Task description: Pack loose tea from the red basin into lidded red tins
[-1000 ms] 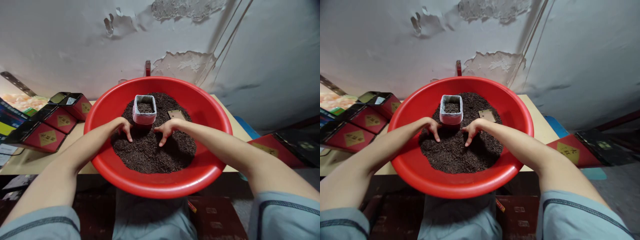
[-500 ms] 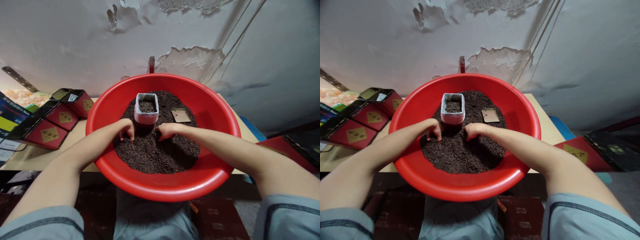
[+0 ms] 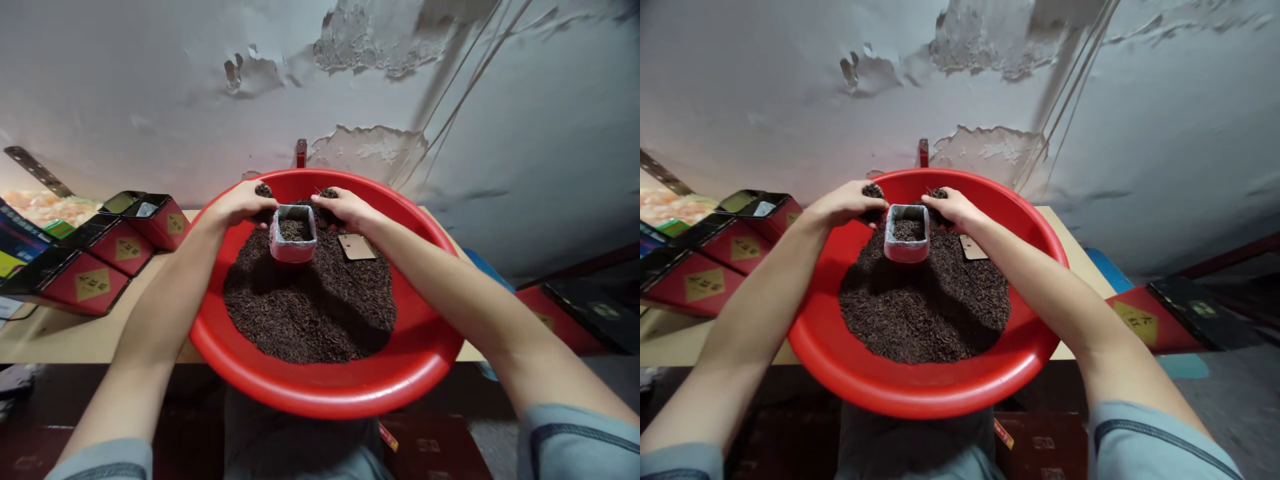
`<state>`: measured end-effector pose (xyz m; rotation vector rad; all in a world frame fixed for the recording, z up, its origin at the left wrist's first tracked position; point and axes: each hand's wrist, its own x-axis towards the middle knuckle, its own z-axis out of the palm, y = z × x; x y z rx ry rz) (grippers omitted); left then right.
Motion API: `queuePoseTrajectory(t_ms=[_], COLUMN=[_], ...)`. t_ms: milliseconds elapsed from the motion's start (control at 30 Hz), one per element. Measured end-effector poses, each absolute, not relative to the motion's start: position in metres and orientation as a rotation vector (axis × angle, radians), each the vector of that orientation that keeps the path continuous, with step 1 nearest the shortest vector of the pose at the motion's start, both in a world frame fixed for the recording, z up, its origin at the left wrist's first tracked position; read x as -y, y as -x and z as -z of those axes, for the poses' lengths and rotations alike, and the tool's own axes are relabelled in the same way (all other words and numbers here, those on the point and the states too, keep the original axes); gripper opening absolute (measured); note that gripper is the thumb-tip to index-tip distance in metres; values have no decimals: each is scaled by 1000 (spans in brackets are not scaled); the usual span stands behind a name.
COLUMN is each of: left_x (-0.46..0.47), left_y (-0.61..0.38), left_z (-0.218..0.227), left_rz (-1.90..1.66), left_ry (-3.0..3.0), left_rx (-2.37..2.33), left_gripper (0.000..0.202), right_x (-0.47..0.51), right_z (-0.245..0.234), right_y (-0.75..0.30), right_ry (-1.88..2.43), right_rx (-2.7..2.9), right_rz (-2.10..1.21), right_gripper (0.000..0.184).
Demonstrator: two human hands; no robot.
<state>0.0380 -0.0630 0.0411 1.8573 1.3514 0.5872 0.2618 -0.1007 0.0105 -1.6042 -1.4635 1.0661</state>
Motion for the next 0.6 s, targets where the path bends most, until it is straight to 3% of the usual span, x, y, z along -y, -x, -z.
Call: queuePoseTrajectory(t_ms=[133,267,367,500,600], left_x=[68,63,54,47,51], left_y=[-73,-79,-72,-67,-67], left_z=[-39,-29,-21,-15,-16], left_rz=[-790,-877,-927,-909,-880], left_ry=[-1925,-1852,-1937,-1999,-2070], left_rx=[-1300,-1279,-1169,-1012,-981], left_gripper=[14,38,51,56,55], right_x=[88,83,88,96,97], right_z=[-19,-22,-23,-25,-25], right_y=[-229,-212,-209,-212,-218], right_ry=[1409,1300,1270,1229,1238], right_rx=[1288,1185,1197,1226,1253], right_rz=[-1117,-1147,-1160,-1183,-1230], right_gripper=[20,3,6,23,23])
